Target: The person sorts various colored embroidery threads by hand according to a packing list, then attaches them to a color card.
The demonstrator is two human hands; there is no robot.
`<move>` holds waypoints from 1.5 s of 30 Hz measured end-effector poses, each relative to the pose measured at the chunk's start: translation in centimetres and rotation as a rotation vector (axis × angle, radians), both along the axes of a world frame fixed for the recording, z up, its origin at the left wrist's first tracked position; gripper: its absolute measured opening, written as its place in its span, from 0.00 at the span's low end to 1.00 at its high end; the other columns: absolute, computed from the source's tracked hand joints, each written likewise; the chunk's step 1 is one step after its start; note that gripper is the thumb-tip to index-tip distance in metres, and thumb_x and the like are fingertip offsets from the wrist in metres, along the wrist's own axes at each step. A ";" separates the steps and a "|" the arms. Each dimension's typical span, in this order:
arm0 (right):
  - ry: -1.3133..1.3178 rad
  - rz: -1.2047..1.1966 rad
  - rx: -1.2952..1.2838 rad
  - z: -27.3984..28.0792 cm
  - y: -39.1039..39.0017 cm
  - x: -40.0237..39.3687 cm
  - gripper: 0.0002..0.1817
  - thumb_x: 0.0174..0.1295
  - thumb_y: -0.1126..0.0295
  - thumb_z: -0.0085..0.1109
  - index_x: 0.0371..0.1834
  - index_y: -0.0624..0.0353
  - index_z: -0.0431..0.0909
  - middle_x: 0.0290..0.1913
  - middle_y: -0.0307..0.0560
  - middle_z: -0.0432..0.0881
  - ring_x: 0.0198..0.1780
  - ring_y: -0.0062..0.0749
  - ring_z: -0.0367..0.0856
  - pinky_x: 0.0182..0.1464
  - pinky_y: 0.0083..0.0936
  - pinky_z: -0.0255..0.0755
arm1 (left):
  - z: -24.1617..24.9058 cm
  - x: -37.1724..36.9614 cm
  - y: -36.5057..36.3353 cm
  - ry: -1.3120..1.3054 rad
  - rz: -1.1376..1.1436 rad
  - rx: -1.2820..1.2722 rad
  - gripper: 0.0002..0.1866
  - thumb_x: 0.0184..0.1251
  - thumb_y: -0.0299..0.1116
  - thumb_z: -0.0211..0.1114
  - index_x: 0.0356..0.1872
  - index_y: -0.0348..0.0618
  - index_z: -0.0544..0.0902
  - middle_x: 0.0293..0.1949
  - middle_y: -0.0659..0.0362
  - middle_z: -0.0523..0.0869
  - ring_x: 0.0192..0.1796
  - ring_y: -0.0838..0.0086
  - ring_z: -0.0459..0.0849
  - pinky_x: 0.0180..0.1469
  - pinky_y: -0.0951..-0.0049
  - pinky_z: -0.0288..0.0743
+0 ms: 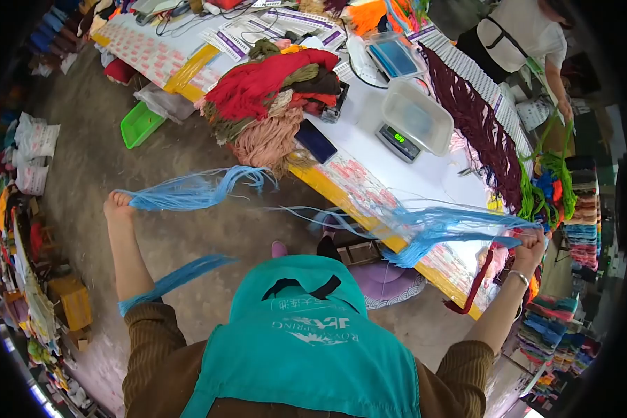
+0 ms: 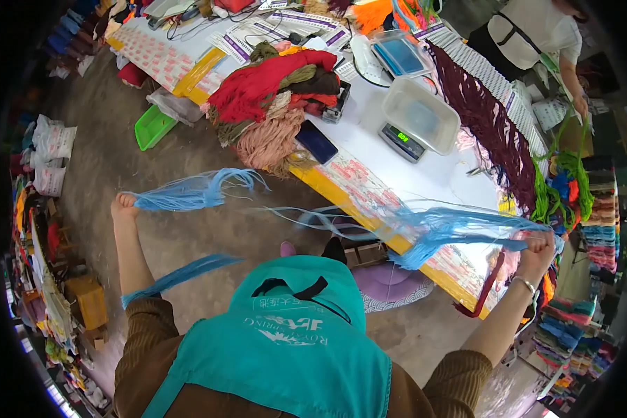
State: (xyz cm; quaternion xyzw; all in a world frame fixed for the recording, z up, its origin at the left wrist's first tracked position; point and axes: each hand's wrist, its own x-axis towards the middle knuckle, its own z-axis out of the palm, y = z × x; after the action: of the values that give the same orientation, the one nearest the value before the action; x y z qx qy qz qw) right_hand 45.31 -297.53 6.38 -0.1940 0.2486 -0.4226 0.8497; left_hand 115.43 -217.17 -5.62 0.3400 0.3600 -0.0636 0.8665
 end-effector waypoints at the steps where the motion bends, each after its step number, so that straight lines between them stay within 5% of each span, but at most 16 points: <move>1: 0.013 -0.138 -0.062 0.2 -0.7 -0.7 0.25 0.74 0.65 0.45 0.14 0.46 0.55 0.14 0.29 0.48 0.14 0.15 0.44 0.17 0.20 0.37 | -0.6 0.5 1.2 -0.006 -0.003 -0.001 0.20 0.73 0.32 0.45 0.16 0.54 0.56 0.12 0.70 0.53 0.13 0.82 0.48 0.13 0.79 0.41; 2: 0.092 -0.319 -0.008 0.9 -1.9 -1.2 0.25 0.75 0.65 0.44 0.14 0.47 0.56 0.15 0.30 0.48 0.14 0.16 0.44 0.18 0.21 0.38 | -1.1 1.1 2.5 -0.033 0.068 0.043 0.19 0.73 0.31 0.44 0.17 0.54 0.56 0.12 0.70 0.53 0.13 0.82 0.48 0.13 0.79 0.41; 7: 0.521 -0.178 -0.230 11.0 1.7 7.6 0.21 0.76 0.58 0.45 0.21 0.48 0.62 0.14 0.29 0.50 0.13 0.15 0.44 0.14 0.18 0.38 | 1.9 -0.1 1.4 -0.086 0.082 0.209 0.18 0.75 0.34 0.46 0.19 0.53 0.61 0.12 0.71 0.53 0.13 0.83 0.49 0.14 0.79 0.41; 13: 0.761 -0.196 -0.633 19.0 0.1 13.6 0.20 0.72 0.55 0.55 0.22 0.48 0.66 0.14 0.26 0.52 0.13 0.12 0.44 0.13 0.17 0.37 | 2.4 -2.6 1.0 -0.251 -0.134 -0.121 0.15 0.75 0.42 0.55 0.28 0.46 0.76 0.12 0.70 0.55 0.13 0.84 0.49 0.15 0.80 0.42; 22: 0.823 -0.225 -1.093 28.4 -13.1 15.4 0.16 0.72 0.57 0.54 0.25 0.49 0.71 0.15 0.26 0.53 0.14 0.12 0.45 0.16 0.17 0.41 | 3.7 -7.1 0.2 -0.329 -0.165 -0.104 0.11 0.75 0.37 0.56 0.31 0.44 0.76 0.14 0.69 0.58 0.17 0.83 0.57 0.20 0.81 0.54; 24: 0.751 -0.270 -1.069 28.6 -16.6 16.1 0.15 0.72 0.58 0.55 0.26 0.50 0.73 0.15 0.26 0.53 0.15 0.12 0.46 0.17 0.17 0.41 | 6.0 -8.9 -2.4 -0.238 0.047 -0.027 0.11 0.76 0.35 0.55 0.32 0.44 0.75 0.16 0.68 0.60 0.18 0.82 0.59 0.23 0.81 0.57; 25: 0.716 -0.291 -1.055 28.1 -10.7 19.9 0.15 0.71 0.59 0.56 0.27 0.51 0.73 0.15 0.26 0.53 0.15 0.12 0.46 0.17 0.17 0.41 | 5.9 -9.2 -2.3 -0.238 0.050 -0.026 0.11 0.76 0.35 0.55 0.32 0.44 0.75 0.16 0.68 0.60 0.18 0.82 0.59 0.23 0.81 0.57; 26: 0.681 -0.311 -1.041 28.8 -20.5 18.1 0.14 0.71 0.59 0.57 0.27 0.51 0.74 0.15 0.26 0.53 0.15 0.12 0.46 0.17 0.17 0.41 | 5.8 -9.6 -2.0 -0.268 0.022 -0.058 0.11 0.76 0.35 0.54 0.32 0.43 0.76 0.16 0.68 0.61 0.18 0.82 0.59 0.23 0.80 0.57; 28: 0.613 -0.347 -1.011 27.9 -11.3 24.5 0.13 0.70 0.60 0.58 0.28 0.52 0.75 0.15 0.26 0.53 0.15 0.12 0.47 0.18 0.17 0.41 | 5.3 -10.4 -1.2 -0.296 -0.001 -0.086 0.12 0.77 0.35 0.53 0.32 0.43 0.77 0.17 0.67 0.61 0.18 0.81 0.59 0.23 0.80 0.57; 35: 0.572 -0.179 -0.942 21.5 -9.7 32.9 0.15 0.68 0.59 0.60 0.25 0.51 0.75 0.15 0.27 0.60 0.16 0.12 0.53 0.18 0.16 0.43 | 5.4 -13.6 -3.2 -0.379 -0.257 -0.197 0.14 0.78 0.37 0.51 0.35 0.41 0.80 0.17 0.68 0.60 0.18 0.82 0.58 0.21 0.80 0.55; 37: 0.736 -0.029 -0.952 17.0 -10.4 34.6 0.17 0.69 0.53 0.58 0.23 0.47 0.72 0.15 0.25 0.59 0.15 0.11 0.53 0.18 0.16 0.43 | 5.7 -14.6 -4.5 -0.373 -0.254 -0.185 0.14 0.78 0.37 0.51 0.35 0.41 0.79 0.16 0.68 0.60 0.18 0.82 0.58 0.21 0.80 0.55; 38: 0.890 -0.017 -1.196 13.8 -11.5 35.1 0.19 0.68 0.49 0.56 0.23 0.46 0.70 0.16 0.25 0.59 0.16 0.12 0.54 0.18 0.16 0.45 | 5.9 -15.3 -5.4 -0.351 -0.229 -0.165 0.13 0.78 0.37 0.50 0.36 0.41 0.79 0.16 0.68 0.60 0.18 0.82 0.57 0.21 0.80 0.55; 40: 0.972 0.163 -1.074 7.3 -12.5 36.6 0.17 0.68 0.56 0.57 0.23 0.53 0.74 0.15 0.31 0.64 0.18 0.19 0.64 0.22 0.21 0.57 | 6.3 -16.3 -7.1 -0.324 -0.196 -0.138 0.13 0.78 0.36 0.50 0.37 0.41 0.78 0.16 0.68 0.59 0.18 0.82 0.57 0.21 0.80 0.55; 42: 1.383 0.387 -1.557 -1.7 -14.4 37.9 0.16 0.61 0.56 0.58 0.27 0.58 0.80 0.26 0.54 0.81 0.30 0.47 0.81 0.32 0.39 0.73 | 6.6 -17.4 -8.6 -0.288 -0.214 -0.122 0.12 0.78 0.36 0.50 0.38 0.42 0.77 0.17 0.68 0.59 0.17 0.83 0.56 0.20 0.81 0.55; 43: 1.542 0.531 -1.440 -4.1 -13.2 38.5 0.18 0.60 0.53 0.57 0.28 0.58 0.81 0.33 0.57 0.84 0.33 0.52 0.82 0.35 0.42 0.74 | 6.8 -18.0 -9.6 -0.282 -0.207 -0.116 0.12 0.78 0.36 0.50 0.38 0.42 0.77 0.17 0.68 0.59 0.17 0.83 0.56 0.20 0.81 0.55; 45: 1.771 0.410 -1.853 -11.1 -12.1 37.8 0.16 0.60 0.52 0.57 0.34 0.54 0.81 0.34 0.53 0.85 0.39 0.53 0.84 0.40 0.47 0.77 | 7.2 -19.0 -11.7 -0.253 -0.210 -0.102 0.11 0.78 0.36 0.51 0.38 0.42 0.77 0.17 0.69 0.59 0.17 0.84 0.56 0.19 0.82 0.54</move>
State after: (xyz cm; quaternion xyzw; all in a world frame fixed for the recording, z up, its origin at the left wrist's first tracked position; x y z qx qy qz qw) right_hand 83.09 -309.67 -4.71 -0.9519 0.3051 -0.0282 -0.0033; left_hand 96.42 -228.86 1.54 0.3366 0.2068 -0.1283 0.9097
